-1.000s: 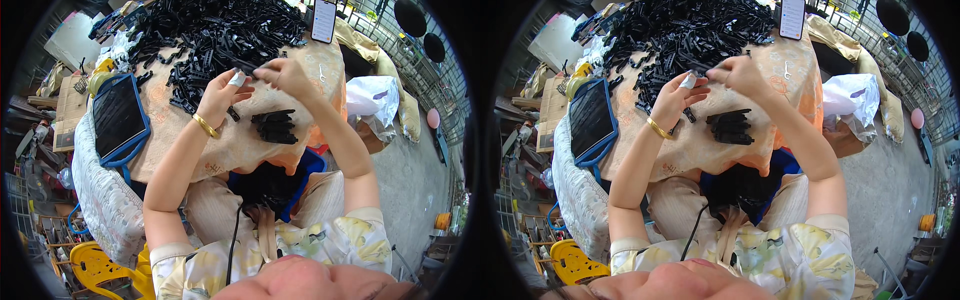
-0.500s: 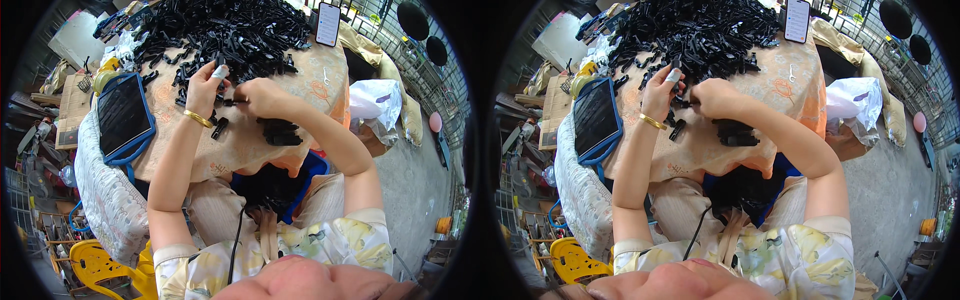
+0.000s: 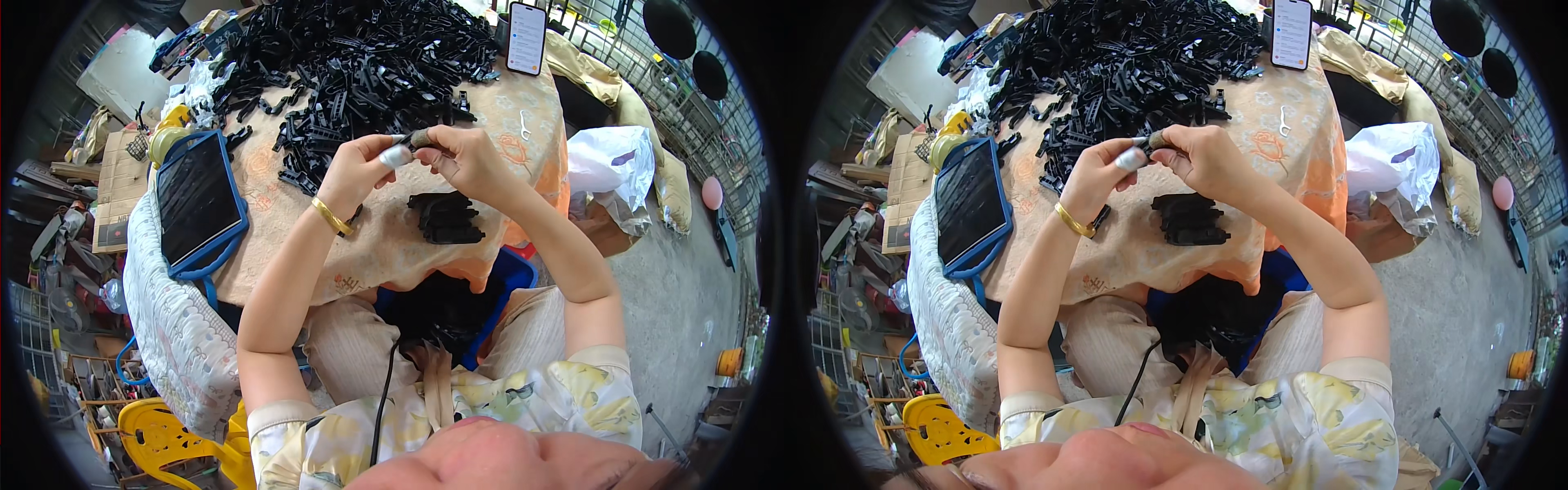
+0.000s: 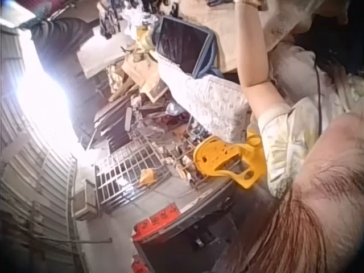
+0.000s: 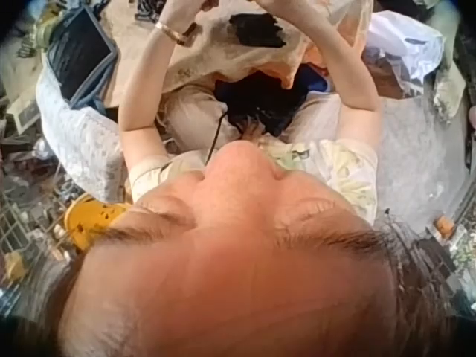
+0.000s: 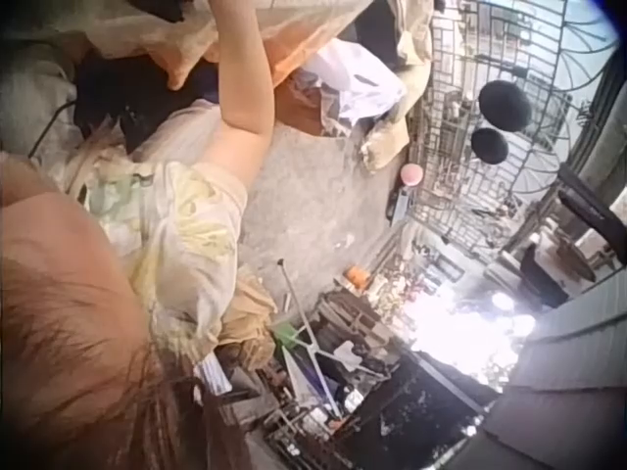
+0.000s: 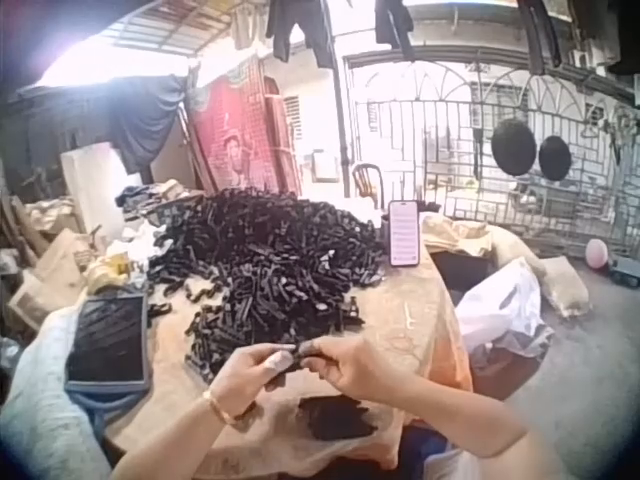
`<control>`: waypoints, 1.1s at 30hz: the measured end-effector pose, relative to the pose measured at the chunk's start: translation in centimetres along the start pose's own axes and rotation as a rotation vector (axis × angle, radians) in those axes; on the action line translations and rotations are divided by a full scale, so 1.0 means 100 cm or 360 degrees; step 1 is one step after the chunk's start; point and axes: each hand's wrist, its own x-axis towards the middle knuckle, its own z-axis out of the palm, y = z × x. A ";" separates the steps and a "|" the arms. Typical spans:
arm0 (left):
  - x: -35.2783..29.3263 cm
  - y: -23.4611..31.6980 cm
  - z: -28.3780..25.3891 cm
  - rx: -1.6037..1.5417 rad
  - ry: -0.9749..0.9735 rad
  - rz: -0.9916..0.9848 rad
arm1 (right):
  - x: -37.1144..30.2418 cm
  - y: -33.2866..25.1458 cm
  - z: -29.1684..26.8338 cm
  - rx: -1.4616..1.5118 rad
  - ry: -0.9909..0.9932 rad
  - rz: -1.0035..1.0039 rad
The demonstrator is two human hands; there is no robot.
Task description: Sorting through a large pile of small black plastic components on a table.
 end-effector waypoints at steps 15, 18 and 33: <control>-0.010 0.003 0.007 0.1113 0.0176 0.0647 | 0.006 0.011 -0.014 -0.0370 -0.0158 -0.0397; -0.013 0.006 0.012 0.1177 0.0251 0.0762 | 0.004 0.004 -0.017 -0.0267 -0.0290 -0.0207; -0.007 0.000 0.017 0.0990 0.0132 0.0818 | -0.005 0.009 -0.023 -0.0633 -0.0135 -0.0377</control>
